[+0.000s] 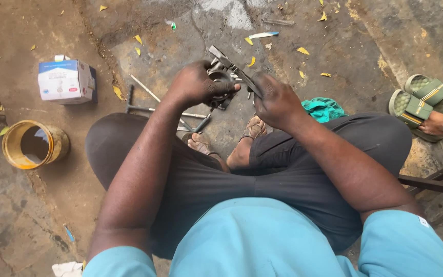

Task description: Cleaning and repairing a motorcycle carburetor using pliers.

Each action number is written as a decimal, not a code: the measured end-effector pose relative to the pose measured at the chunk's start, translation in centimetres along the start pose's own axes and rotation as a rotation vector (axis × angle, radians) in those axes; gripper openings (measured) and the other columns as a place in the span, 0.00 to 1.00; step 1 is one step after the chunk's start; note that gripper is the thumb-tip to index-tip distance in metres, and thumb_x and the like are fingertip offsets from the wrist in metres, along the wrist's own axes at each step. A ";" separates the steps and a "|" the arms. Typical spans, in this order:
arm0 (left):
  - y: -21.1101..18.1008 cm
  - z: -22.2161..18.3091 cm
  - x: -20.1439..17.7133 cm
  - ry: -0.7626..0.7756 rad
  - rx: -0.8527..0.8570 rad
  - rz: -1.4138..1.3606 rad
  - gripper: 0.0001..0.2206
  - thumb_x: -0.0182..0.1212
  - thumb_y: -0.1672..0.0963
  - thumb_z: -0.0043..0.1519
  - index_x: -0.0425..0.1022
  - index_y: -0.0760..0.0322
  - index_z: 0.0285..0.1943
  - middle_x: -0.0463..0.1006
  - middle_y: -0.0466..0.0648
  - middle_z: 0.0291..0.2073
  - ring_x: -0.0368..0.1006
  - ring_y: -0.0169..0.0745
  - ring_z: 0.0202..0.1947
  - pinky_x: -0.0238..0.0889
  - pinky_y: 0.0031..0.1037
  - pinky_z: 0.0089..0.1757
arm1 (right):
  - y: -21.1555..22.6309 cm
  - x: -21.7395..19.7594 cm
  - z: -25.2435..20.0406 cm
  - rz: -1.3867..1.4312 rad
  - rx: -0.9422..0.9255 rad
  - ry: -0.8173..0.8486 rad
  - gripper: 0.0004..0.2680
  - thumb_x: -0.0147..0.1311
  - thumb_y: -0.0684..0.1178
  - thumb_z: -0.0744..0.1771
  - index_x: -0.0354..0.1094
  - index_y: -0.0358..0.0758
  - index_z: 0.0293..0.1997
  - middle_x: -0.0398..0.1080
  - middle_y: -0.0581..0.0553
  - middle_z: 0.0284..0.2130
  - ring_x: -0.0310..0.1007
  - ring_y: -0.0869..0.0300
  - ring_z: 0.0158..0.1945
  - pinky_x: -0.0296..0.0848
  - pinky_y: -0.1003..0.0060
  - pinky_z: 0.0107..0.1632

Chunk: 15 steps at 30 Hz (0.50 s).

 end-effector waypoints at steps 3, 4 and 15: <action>-1.0 -0.9 0.0 0.044 -0.016 -0.081 0.33 0.78 0.43 0.45 0.78 0.72 0.49 0.85 0.52 0.29 0.82 0.36 0.26 0.75 0.28 0.30 | -0.1 0.2 -0.1 0.034 0.006 0.021 0.12 0.53 0.38 0.64 0.64 0.36 0.54 0.72 0.33 0.41 0.75 0.35 0.42 0.73 0.42 0.42; -1.4 -0.9 0.1 0.073 -0.036 -0.110 0.32 0.78 0.44 0.45 0.78 0.71 0.49 0.85 0.52 0.28 0.82 0.36 0.24 0.75 0.28 0.28 | -0.4 0.3 -0.1 0.042 -0.006 0.023 0.13 0.53 0.38 0.64 0.64 0.36 0.53 0.72 0.33 0.41 0.75 0.35 0.41 0.73 0.43 0.41; -1.3 -0.4 -0.4 0.033 -0.003 -0.082 0.34 0.79 0.45 0.44 0.76 0.71 0.51 0.85 0.51 0.29 0.81 0.35 0.24 0.75 0.27 0.27 | -0.7 0.0 -0.1 0.032 -0.079 -0.041 0.13 0.55 0.39 0.64 0.63 0.35 0.53 0.71 0.32 0.41 0.75 0.35 0.39 0.74 0.44 0.39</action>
Point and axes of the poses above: each hand's wrist, its own z-axis towards the middle knuckle, its own x-axis out of the palm, y = z × x, the point moved 3 cm from there along z, towards the middle knuckle
